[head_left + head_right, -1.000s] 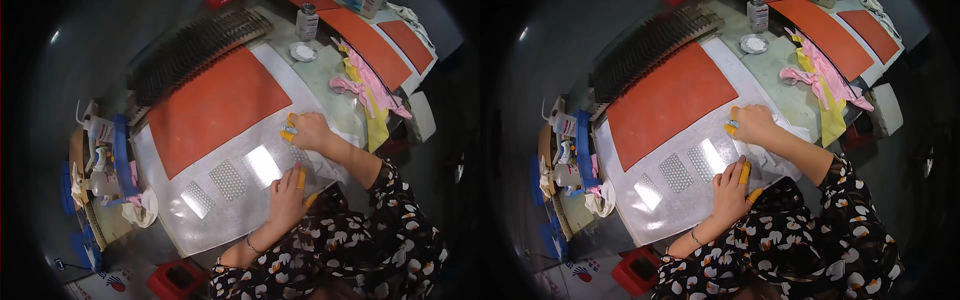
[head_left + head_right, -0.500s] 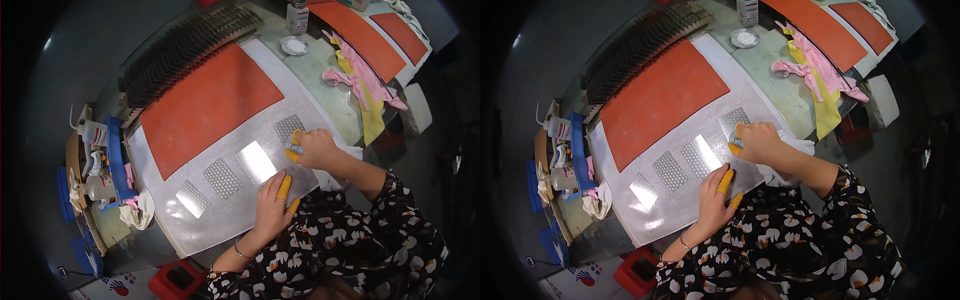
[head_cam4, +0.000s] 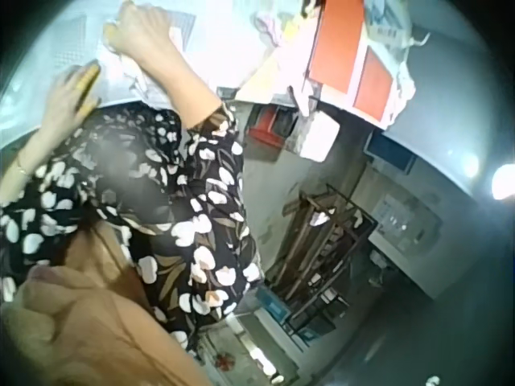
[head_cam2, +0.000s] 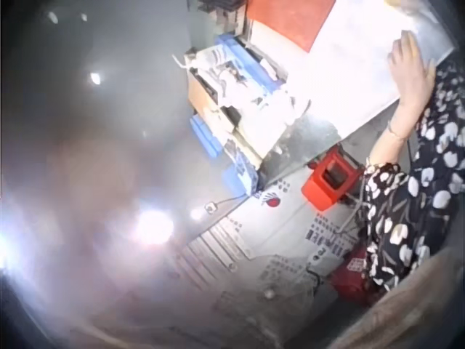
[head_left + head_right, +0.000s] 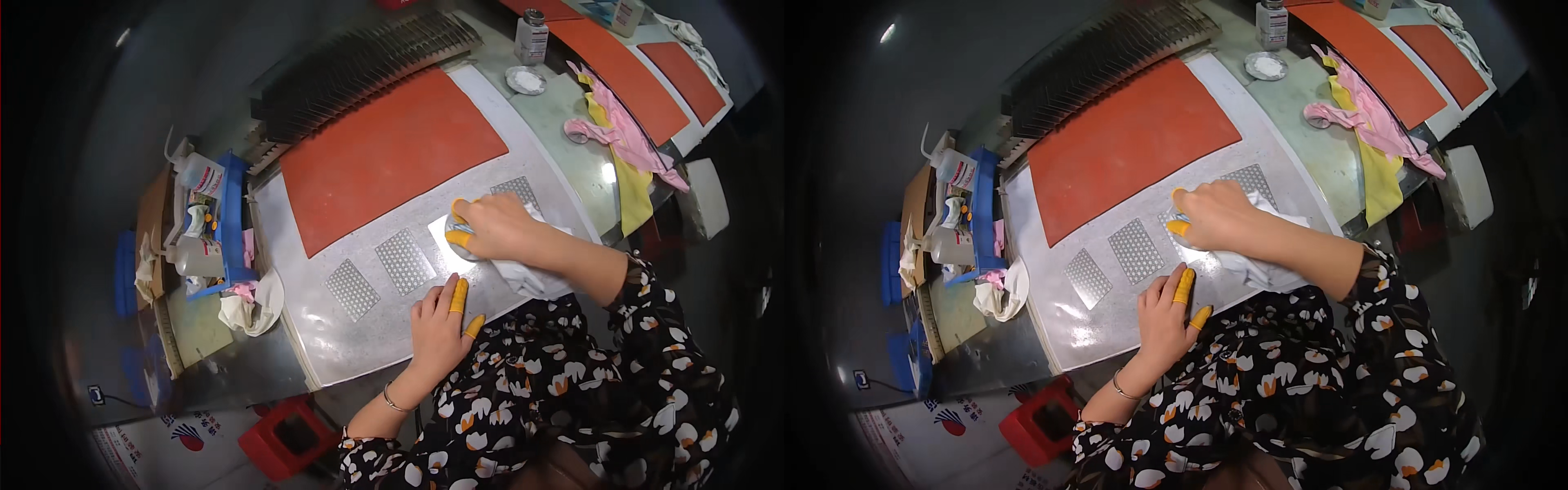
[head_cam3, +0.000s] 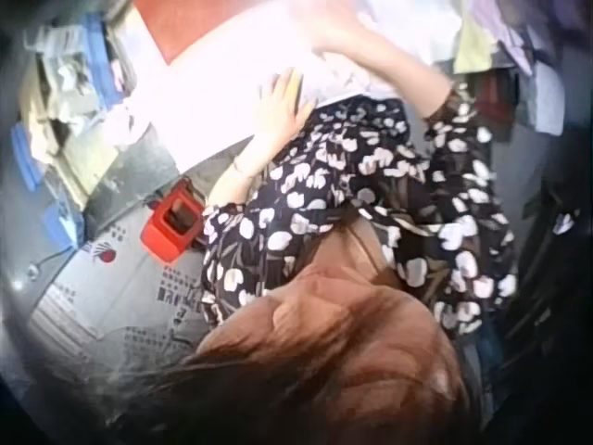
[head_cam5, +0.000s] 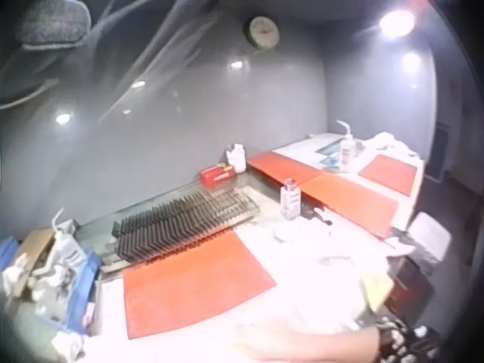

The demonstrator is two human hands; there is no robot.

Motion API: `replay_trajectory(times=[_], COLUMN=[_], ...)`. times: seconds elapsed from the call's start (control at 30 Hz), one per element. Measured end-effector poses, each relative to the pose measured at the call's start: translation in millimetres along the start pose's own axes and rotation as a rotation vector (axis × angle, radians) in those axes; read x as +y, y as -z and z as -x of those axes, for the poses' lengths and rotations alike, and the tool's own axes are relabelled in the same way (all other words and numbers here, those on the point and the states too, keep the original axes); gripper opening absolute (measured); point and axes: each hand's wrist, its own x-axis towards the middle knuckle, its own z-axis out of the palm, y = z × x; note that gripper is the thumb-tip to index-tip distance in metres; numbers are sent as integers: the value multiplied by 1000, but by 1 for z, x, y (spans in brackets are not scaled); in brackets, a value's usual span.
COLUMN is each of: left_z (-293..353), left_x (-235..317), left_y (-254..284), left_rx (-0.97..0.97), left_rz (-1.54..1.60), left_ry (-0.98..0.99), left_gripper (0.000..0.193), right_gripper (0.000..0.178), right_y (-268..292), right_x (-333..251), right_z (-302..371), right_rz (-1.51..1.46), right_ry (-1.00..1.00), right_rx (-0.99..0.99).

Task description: The person cleans three small rectangular metal plates with circular cutouts using a white cloth and a liquid from a bottle. They wipe each plate individually, occasionally dipping the cloth into the liquid, and then place the plates back onto a red mat on the workbench.

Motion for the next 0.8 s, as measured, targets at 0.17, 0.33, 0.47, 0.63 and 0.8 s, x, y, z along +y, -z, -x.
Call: replay_trajectory(times=[0.17, 0.33, 0.47, 0.63, 0.8], left_z=[6, 8, 10, 22, 42], left_x=[1, -3, -7, -21, -46], left_y=[-5, -10, -5, 7, 24], left_rx=[-24, -36, -9, 170, 177], left_rz=[-65, -78, 76, 315, 146], left_ry=[14, 10, 28, 67, 136], left_gripper=[58, 61, 56, 53, 54], right_gripper=[38, 34, 41, 39, 37], right_y=[-39, -48, -46, -42, -24], right_x=[-1, -1, -6, -15, -24], right_z=[-43, -19, 4, 34, 46], right_rz=[33, 9, 34, -2, 34], right_ry=[-73, -106, -163, -137, 38], right_rx=[-53, -20, -121, -192, -450])
